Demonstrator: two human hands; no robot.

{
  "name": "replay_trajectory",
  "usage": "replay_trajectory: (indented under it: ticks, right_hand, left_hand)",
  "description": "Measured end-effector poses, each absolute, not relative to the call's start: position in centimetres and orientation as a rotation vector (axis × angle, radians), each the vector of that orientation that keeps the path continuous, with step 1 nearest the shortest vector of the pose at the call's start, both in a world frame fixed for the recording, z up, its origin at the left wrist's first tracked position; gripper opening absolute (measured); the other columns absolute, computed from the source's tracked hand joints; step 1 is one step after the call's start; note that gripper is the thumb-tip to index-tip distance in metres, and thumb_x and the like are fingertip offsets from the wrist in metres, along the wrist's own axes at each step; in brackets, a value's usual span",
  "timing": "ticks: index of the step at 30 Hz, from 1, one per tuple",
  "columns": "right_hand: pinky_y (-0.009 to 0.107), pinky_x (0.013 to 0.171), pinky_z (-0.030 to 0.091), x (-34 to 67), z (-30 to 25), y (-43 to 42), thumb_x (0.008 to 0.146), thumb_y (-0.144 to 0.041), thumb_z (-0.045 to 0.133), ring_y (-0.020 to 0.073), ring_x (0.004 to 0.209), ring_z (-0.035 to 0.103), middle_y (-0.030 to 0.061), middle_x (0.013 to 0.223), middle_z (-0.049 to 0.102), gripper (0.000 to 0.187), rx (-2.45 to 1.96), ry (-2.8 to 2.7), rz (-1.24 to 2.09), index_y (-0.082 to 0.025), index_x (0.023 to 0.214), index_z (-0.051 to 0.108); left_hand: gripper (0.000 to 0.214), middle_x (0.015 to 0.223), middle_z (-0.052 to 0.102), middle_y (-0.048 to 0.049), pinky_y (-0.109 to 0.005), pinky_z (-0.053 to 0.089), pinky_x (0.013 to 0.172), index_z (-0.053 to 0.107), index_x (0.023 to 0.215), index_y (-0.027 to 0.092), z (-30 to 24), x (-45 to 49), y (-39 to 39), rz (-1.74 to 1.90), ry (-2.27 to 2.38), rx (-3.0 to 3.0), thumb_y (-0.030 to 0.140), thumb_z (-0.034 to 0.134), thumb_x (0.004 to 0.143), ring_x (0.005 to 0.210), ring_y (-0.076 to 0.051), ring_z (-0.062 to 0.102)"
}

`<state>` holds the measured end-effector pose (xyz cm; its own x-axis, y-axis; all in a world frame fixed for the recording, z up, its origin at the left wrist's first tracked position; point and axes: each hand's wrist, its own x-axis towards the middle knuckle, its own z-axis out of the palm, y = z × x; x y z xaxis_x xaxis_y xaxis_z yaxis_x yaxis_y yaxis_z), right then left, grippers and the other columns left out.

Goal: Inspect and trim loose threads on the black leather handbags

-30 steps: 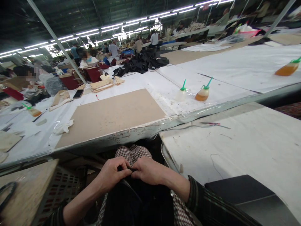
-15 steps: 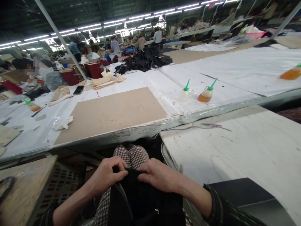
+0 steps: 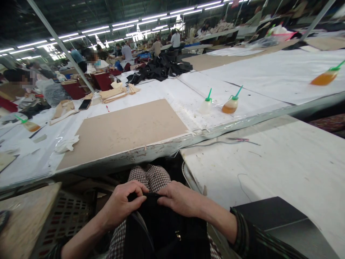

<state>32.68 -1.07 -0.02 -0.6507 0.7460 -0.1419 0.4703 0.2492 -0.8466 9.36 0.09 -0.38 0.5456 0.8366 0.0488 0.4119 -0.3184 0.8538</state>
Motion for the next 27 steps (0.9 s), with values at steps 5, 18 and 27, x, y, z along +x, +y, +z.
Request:
replay_trajectory:
  ticks: [5, 18, 27]
  right_hand:
    - [0.020, 0.056, 0.031, 32.9, -0.2, -1.1, 0.094, -0.019, 0.054, 0.0085, 0.057, 0.045, -0.0060, 0.063, 0.049, 0.019, -1.061, -2.266, 1.370, -0.016, 0.078, 0.065]
    - [0.021, 0.055, 0.032, 32.4, 0.2, -1.0, 0.094, -0.033, 0.057, 0.0093, 0.056, 0.042, -0.0060, 0.061, 0.045, 0.025, -1.006, -2.340, 1.457, -0.015, 0.078, 0.064]
    - [0.021, 0.058, 0.036, 30.2, 0.0, 0.6, 0.086, -0.018, 0.059, 0.0115, 0.061, 0.048, -0.0034, 0.066, 0.054, 0.011, -1.063, -2.333, 1.420, -0.015, 0.080, 0.068]
  left_hand:
    - [0.017, 0.091, 0.073, -0.0002, -0.024, 0.045, 0.080, 0.057, 0.065, 0.017, -0.5, 9.7, 0.3, 0.575, 1.096, 1.878, 0.006, 0.064, 0.076, 0.087, -0.015, 0.066]
    - [0.021, 0.080, 0.070, -0.0034, -0.025, 0.046, 0.073, 0.053, 0.058, 0.016, -0.2, 10.5, -0.5, 0.584, 1.088, 1.674, 0.007, 0.065, 0.072, 0.079, -0.017, 0.064]
    - [0.041, 0.089, 0.068, -0.0004, -0.023, 0.044, 0.069, 0.058, 0.096, 0.016, 1.9, 7.3, 2.5, 0.223, 1.027, 1.559, 0.014, 0.081, 0.061, 0.082, -0.016, 0.060]
